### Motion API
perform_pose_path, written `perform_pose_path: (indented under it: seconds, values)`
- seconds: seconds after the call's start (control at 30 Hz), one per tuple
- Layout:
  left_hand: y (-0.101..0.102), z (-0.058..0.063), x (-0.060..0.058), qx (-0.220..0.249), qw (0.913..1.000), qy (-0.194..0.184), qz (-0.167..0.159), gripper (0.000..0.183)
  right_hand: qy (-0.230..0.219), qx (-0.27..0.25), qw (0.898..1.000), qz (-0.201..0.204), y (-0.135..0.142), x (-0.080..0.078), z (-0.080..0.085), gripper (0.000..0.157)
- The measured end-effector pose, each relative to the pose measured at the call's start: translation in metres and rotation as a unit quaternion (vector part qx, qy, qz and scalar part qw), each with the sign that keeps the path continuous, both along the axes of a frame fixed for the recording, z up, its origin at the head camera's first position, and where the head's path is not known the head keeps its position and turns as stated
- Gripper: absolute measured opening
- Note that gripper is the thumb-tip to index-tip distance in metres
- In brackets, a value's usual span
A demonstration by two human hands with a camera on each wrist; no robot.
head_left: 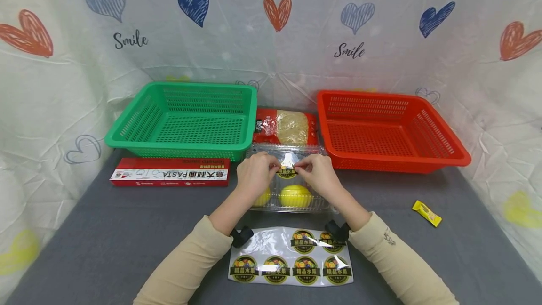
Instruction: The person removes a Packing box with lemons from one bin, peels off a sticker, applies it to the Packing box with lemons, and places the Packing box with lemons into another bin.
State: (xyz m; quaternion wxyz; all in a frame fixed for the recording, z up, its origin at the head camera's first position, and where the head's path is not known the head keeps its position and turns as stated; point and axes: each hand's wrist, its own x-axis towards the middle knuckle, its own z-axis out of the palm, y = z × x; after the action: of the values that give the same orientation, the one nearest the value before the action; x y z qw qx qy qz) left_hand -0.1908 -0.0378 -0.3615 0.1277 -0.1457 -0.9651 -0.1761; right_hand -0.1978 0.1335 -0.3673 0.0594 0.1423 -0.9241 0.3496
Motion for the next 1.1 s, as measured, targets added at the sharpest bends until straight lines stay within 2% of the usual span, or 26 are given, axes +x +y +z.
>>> perform_pose_path:
  seconds: [0.13,0.23,0.33,0.43,0.6,0.77,0.9,1.1]
  values:
    - [0.001,-0.001,-0.002,-0.005,1.0000,0.000,0.002,0.007,0.024,0.023,0.999,-0.011,-0.002,-0.003,-0.004,0.010]
    - [0.001,0.001,-0.003,-0.012,0.9998,-0.014,-0.001,0.010,0.029,0.049,0.998,-0.006,-0.003,-0.003,-0.004,0.012]
    - [-0.001,0.004,-0.002,-0.018,0.9991,-0.038,-0.010,0.016,0.027,0.067,0.997,0.021,-0.002,-0.002,-0.001,0.016]
    - [-0.003,0.006,-0.002,-0.023,0.9976,-0.060,-0.025,0.024,0.004,0.066,0.996,0.054,0.002,-0.002,0.003,0.024]
    - [-0.006,0.006,0.001,-0.039,0.9957,-0.072,-0.043,0.036,-0.020,0.062,0.994,0.089,0.007,0.000,0.007,0.038]
    - [-0.007,0.002,0.007,-0.038,0.9963,-0.056,-0.052,0.042,-0.019,0.041,0.994,0.098,0.011,0.004,0.004,0.042]
    - [-0.008,-0.002,0.011,-0.025,0.9977,-0.025,-0.058,0.043,0.003,0.010,0.995,0.096,0.013,0.009,0.001,0.036]
    - [-0.011,-0.005,0.015,0.053,0.9957,0.009,-0.075,0.032,0.050,-0.077,0.992,0.088,0.015,0.013,0.001,0.019]
